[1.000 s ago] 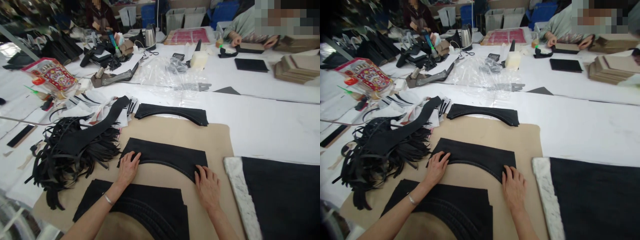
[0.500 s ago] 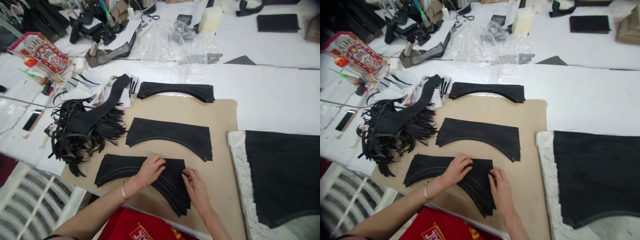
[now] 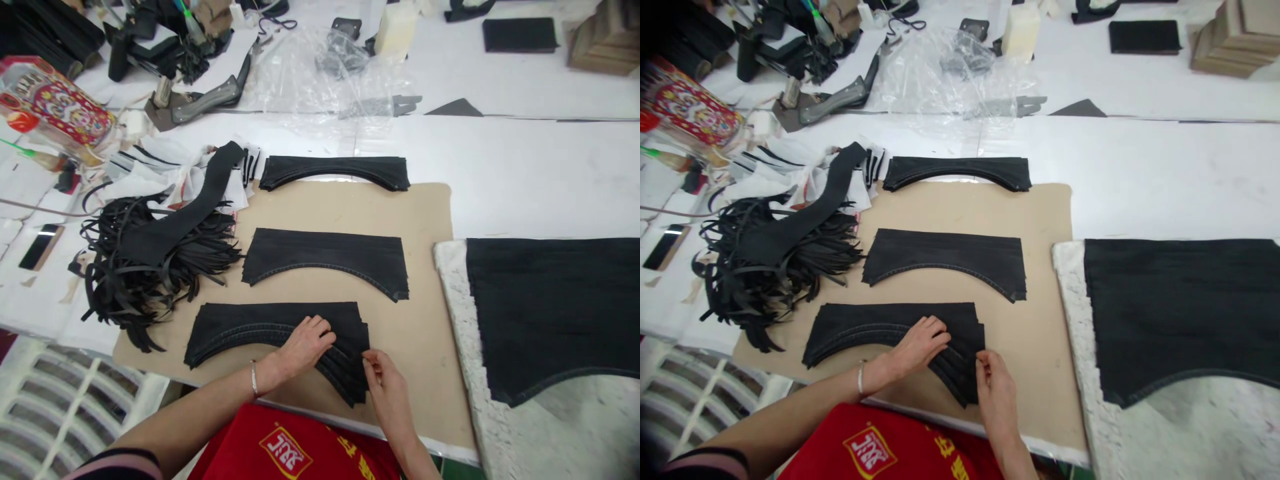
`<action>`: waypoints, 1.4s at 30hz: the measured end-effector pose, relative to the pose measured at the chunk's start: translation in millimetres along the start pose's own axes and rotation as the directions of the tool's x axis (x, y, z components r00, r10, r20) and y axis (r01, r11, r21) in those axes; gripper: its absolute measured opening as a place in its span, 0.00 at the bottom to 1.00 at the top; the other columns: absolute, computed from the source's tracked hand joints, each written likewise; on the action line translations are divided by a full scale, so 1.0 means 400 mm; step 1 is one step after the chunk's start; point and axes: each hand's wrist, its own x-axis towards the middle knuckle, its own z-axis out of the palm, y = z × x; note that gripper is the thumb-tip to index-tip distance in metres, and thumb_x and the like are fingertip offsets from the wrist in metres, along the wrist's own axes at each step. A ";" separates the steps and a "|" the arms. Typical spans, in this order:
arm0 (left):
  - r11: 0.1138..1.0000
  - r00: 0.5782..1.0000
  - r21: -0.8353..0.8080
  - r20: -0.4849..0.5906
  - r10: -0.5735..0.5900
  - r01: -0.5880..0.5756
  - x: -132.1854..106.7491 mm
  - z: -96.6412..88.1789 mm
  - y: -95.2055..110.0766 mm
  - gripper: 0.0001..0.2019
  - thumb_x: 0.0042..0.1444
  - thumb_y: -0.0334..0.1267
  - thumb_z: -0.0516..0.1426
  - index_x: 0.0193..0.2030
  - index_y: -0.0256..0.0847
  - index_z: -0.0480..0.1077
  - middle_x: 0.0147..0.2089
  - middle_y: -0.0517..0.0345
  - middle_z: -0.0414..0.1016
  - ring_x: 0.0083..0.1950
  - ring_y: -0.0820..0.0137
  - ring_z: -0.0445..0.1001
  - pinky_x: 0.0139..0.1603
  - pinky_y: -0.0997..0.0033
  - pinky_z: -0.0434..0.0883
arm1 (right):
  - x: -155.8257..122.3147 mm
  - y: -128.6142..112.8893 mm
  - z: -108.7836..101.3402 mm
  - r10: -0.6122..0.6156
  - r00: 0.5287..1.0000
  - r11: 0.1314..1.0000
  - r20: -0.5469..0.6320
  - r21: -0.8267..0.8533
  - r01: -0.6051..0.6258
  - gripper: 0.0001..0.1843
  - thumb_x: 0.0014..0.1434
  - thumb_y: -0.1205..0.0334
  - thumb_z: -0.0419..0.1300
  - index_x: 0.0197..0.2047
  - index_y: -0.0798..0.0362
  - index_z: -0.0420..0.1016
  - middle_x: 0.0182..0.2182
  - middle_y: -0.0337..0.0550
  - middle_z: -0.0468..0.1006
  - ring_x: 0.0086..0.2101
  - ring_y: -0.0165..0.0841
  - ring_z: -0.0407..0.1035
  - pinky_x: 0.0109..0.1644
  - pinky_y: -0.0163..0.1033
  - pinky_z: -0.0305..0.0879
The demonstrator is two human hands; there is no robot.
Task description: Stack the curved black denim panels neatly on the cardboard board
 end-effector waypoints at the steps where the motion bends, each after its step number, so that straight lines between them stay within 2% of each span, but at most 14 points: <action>1: 1.000 1.000 0.013 0.001 0.021 -0.021 0.001 -0.002 0.001 0.05 0.64 0.37 0.50 0.41 0.42 0.66 0.43 0.55 0.68 0.46 0.65 0.65 0.42 0.65 0.63 | -0.003 0.001 0.000 -0.002 1.000 1.000 0.003 0.001 0.002 0.16 0.62 0.51 0.48 0.41 0.52 0.70 0.37 0.46 0.75 0.36 0.37 0.70 0.41 0.44 0.66; 4: 0.991 0.993 0.052 0.010 0.122 -0.122 0.004 -0.005 0.006 0.06 0.63 0.38 0.51 0.43 0.41 0.66 0.43 0.54 0.68 0.46 0.65 0.65 0.43 0.64 0.62 | -0.011 0.001 -0.002 -0.012 1.000 1.000 0.002 0.000 0.012 0.16 0.62 0.51 0.48 0.41 0.52 0.70 0.37 0.46 0.75 0.36 0.37 0.70 0.42 0.43 0.66; 10: 0.946 0.964 0.187 0.043 0.262 -0.265 0.012 -0.005 0.005 0.08 0.63 0.31 0.49 0.45 0.37 0.66 0.42 0.50 0.69 0.44 0.64 0.65 0.42 0.63 0.62 | -0.036 0.006 0.005 -0.029 1.000 0.999 0.002 -0.039 0.029 0.16 0.63 0.51 0.47 0.41 0.51 0.70 0.36 0.45 0.76 0.34 0.37 0.70 0.40 0.43 0.66; 16: 0.908 0.928 0.191 0.072 0.366 -0.373 0.022 -0.013 0.008 0.08 0.62 0.30 0.49 0.45 0.36 0.66 0.40 0.49 0.69 0.43 0.63 0.66 0.40 0.62 0.62 | -0.063 0.000 0.019 -0.133 0.991 0.987 -0.004 -0.092 0.133 0.14 0.64 0.55 0.46 0.41 0.50 0.70 0.37 0.46 0.75 0.35 0.36 0.71 0.40 0.41 0.66; 24: 0.884 0.911 0.219 0.112 0.397 -0.412 0.035 -0.008 0.030 0.07 0.63 0.29 0.48 0.42 0.35 0.66 0.40 0.49 0.69 0.43 0.63 0.66 0.38 0.64 0.62 | -0.084 0.020 0.026 -0.146 0.989 0.975 0.025 -0.162 0.148 0.13 0.65 0.58 0.44 0.41 0.50 0.69 0.38 0.45 0.74 0.36 0.36 0.71 0.40 0.41 0.67; 29: 0.898 0.913 0.175 0.141 0.383 -0.404 0.042 -0.017 0.034 0.09 0.63 0.29 0.47 0.45 0.36 0.66 0.41 0.48 0.70 0.43 0.63 0.65 0.39 0.63 0.63 | -0.097 0.027 0.030 -0.176 0.984 0.963 0.005 -0.207 0.173 0.12 0.66 0.59 0.44 0.41 0.49 0.69 0.37 0.44 0.74 0.35 0.35 0.71 0.39 0.40 0.67; 35: 0.888 0.908 0.194 0.133 0.398 -0.417 0.042 -0.014 0.039 0.07 0.62 0.30 0.48 0.42 0.36 0.67 0.41 0.47 0.70 0.43 0.63 0.66 0.38 0.64 0.63 | -0.105 0.039 0.040 -0.235 0.971 0.928 0.051 -0.285 0.240 0.17 0.66 0.63 0.43 0.50 0.51 0.70 0.40 0.47 0.74 0.38 0.36 0.72 0.43 0.42 0.70; 39: 0.868 0.891 0.204 0.120 0.437 -0.453 0.051 -0.008 0.034 0.07 0.62 0.29 0.48 0.41 0.35 0.67 0.39 0.48 0.70 0.42 0.63 0.66 0.37 0.65 0.63 | -0.106 0.043 0.049 -0.277 0.958 0.896 0.069 -0.341 0.283 0.18 0.65 0.65 0.45 0.52 0.54 0.70 0.41 0.49 0.74 0.40 0.38 0.71 0.45 0.44 0.71; 42: 0.882 0.903 0.194 0.121 0.413 -0.430 0.053 -0.010 0.033 0.07 0.62 0.29 0.48 0.42 0.35 0.67 0.39 0.48 0.70 0.42 0.63 0.66 0.38 0.64 0.63 | -0.107 0.049 0.057 -0.314 0.947 0.863 0.065 -0.396 0.314 0.18 0.64 0.66 0.46 0.53 0.55 0.70 0.41 0.50 0.73 0.41 0.39 0.69 0.47 0.47 0.70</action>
